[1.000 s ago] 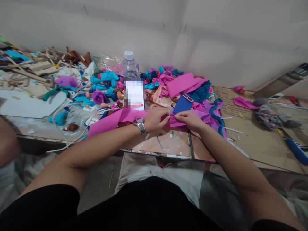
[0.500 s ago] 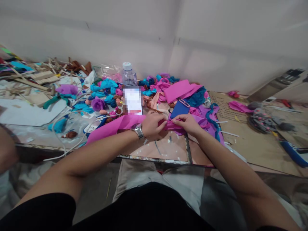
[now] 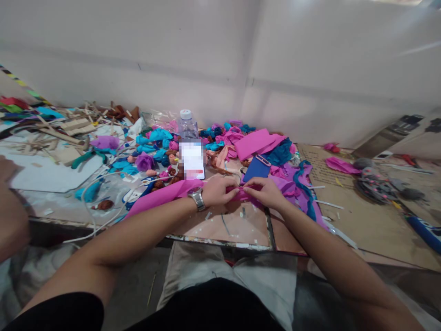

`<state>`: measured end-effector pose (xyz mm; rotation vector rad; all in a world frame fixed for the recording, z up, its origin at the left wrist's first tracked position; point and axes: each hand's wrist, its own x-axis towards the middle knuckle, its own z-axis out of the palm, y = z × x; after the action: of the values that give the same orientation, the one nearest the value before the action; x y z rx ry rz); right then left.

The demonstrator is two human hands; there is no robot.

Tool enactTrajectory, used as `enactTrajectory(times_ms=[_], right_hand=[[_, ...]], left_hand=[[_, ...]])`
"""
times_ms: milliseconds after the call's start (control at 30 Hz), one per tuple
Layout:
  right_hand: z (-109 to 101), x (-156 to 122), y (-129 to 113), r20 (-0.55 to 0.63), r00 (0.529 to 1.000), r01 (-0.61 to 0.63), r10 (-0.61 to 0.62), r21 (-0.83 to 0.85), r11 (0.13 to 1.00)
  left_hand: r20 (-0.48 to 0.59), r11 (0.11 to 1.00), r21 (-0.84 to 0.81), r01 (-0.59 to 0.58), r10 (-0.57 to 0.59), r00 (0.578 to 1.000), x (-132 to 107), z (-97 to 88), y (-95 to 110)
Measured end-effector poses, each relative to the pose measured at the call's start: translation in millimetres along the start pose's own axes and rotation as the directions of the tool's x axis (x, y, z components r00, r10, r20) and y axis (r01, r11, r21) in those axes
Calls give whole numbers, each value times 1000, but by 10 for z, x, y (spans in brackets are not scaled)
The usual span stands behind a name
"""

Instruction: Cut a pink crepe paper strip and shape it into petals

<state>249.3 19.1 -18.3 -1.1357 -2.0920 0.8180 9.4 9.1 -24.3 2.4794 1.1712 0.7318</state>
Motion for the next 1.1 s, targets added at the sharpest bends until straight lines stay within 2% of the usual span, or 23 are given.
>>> enactTrajectory(times_ms=[100,233,567,867,1100], right_hand=[[6,-10,8,3,1000,11,-11,-2,1000],[21,-17,38,18,993,121,-121,-46,992],[-9,-26,-7,52,934,350,-353,-316,882],[68,-48,19,15,960,272,-278,-264,925],[86,-52,-29,-28,952,289,-306,-258,922]], left_hand=[[17,999,-31,15,-15,1000,8,-51,25],[42,997,-75,15,-12,999,8,-79,61],[54,999,-32,11,-10,998,4,-72,62],[87,998,-50,34,-29,996,4,-80,75],[97,993,-111,37,-26,995,32,-118,90]])
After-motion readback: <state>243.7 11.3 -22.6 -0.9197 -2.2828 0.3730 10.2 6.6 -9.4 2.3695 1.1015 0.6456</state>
